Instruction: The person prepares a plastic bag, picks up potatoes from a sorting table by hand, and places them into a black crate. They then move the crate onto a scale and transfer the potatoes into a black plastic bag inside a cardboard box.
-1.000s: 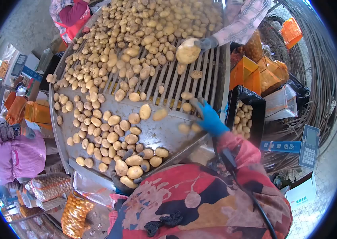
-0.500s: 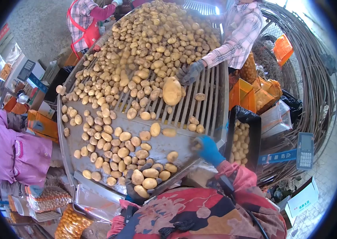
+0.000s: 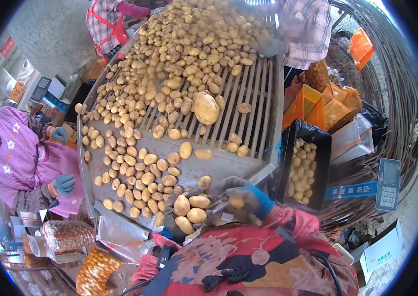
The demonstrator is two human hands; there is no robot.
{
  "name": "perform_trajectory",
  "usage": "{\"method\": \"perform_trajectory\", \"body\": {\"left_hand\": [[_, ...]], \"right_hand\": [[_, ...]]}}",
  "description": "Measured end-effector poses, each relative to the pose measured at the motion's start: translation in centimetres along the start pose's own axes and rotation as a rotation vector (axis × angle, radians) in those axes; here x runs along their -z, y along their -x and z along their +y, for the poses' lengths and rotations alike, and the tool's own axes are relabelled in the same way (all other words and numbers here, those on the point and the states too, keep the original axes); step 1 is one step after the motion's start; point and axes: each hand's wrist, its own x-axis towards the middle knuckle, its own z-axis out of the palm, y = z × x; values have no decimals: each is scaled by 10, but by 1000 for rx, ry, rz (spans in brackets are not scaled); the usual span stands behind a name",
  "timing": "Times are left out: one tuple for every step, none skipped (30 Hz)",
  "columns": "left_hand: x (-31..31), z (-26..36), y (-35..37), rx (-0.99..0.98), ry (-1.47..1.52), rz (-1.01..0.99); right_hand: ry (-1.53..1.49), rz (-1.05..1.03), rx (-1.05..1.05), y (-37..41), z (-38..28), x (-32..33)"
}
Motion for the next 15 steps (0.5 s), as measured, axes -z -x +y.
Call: {"method": "perform_trajectory", "body": {"left_hand": [[-6,-14,-12,-10,-3,14],[-13,-30,-30,-29,-55,-10],[-24,-40,-48,-43,-107,-29],[-22,-34,-62,103,-29,55],[-10,-28,-66,116,-22,83],[5,-21,-69,138,-51,113],[20,-21,-83,184,-72,147],[-1,-49,-116,210,72,131],[16,-39,-136,397,151,134],[14,-55,-149,184,-136,306],[9,-70,-159,-39,-444,459],[21,-57,-179,151,-380,469],[23,-56,-197,170,-372,495],[28,-57,-216,322,-189,503],[34,-60,-231,466,1,507]], "right_hand": [[89,-59,11,6,-2,6],[123,-63,53,16,-8,9],[103,-65,59,23,-10,20],[109,-114,87,32,-11,33],[114,-149,117,42,-11,45],[114,-75,123,47,-5,60],[283,-48,221,59,-10,71],[238,-35,191,74,-14,79],[191,-25,166,89,-18,86],[135,4,161,102,-20,94],[105,50,173,120,-20,106],[62,80,194,132,-20,118],[20,100,209,140,-20,123],[-55,122,220,154,-23,128],[-67,131,226,162,-24,136]]}}
